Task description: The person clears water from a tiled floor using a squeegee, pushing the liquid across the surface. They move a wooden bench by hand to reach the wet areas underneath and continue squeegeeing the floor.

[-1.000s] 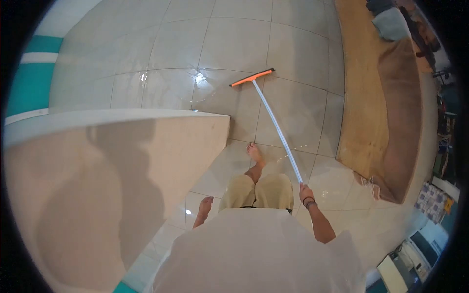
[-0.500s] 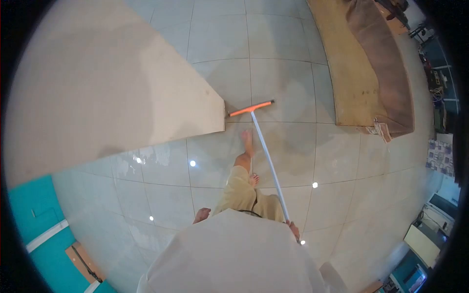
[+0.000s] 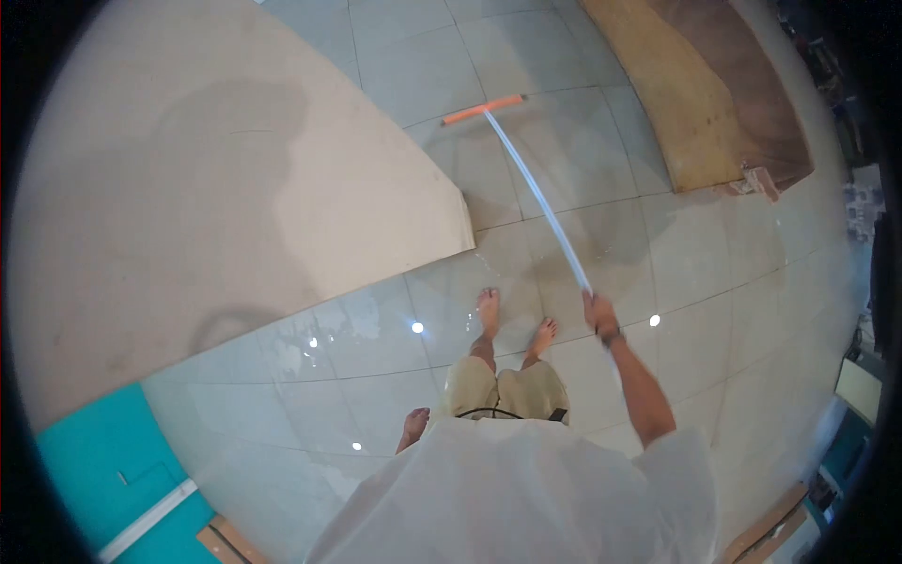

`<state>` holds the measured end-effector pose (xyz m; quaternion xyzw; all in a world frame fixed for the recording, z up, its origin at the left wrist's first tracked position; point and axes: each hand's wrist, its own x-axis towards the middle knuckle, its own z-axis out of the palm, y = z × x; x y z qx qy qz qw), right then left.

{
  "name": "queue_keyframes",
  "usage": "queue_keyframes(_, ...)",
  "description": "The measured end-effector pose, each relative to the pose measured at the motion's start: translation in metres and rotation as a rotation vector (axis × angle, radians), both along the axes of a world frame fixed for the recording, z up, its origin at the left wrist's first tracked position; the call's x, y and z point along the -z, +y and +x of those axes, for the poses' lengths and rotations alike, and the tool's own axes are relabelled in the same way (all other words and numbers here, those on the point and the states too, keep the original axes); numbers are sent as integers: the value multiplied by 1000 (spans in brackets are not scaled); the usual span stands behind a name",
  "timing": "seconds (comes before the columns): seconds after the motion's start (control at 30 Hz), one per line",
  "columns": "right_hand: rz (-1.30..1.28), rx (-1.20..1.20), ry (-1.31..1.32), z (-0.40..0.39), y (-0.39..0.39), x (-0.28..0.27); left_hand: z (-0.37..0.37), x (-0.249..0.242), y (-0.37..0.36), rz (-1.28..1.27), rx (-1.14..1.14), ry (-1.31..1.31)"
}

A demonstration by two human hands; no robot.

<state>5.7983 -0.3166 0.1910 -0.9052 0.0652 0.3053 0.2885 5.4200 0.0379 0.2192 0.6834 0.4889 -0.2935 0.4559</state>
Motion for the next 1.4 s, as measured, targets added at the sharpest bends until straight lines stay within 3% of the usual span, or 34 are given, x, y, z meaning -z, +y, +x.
queue_keyframes(0.07,-21,-39,-98,69,46,-2,0,-1,20,-12,-122,23)
queue_keyframes(0.17,-152,-168,21,152,98,-11,-25,4,64,16,-279,8)
queue_keyframes(0.27,-251,-187,-69,178,114,-46,-37,0,94,57,-245,-64)
queue_keyframes(0.4,-373,-274,54,162,61,-28,-68,22,108,52,-239,27)
queue_keyframes(0.5,-377,-198,54,95,-5,-13,-73,12,90,70,-139,148)
queue_keyframes(0.7,-295,63,153,-138,-63,10,-126,47,84,111,430,49)
queue_keyframes(0.83,-302,215,274,-300,-61,1,-123,65,97,128,410,-23)
queue_keyframes(0.87,-307,253,300,-334,-60,-2,-112,90,116,144,1101,-35)
queue_keyframes(0.9,-276,275,275,-374,-60,20,-122,131,128,217,849,-454)
queue_keyframes(0.93,-269,303,296,-417,-63,15,-103,111,111,138,602,-208)
queue_keyframes(1.0,-291,370,369,-498,-66,-2,-89,88,93,88,388,-233)
queue_keyframes(1.1,-331,424,527,-576,-55,-29,-52,71,95,100,313,-235)
queue_keyframes(1.2,-342,486,649,-649,-46,-60,-47,73,96,60,372,-180)
queue_keyframes(1.27,-339,551,707,-689,-36,-82,-52,81,97,127,573,-177)
queue_keyframes(1.33,-333,527,625,-736,-32,-85,-78,136,127,162,1156,-248)
queue_keyframes(1.4,-340,551,615,-757,-21,-100,-113,180,138,174,1126,-160)
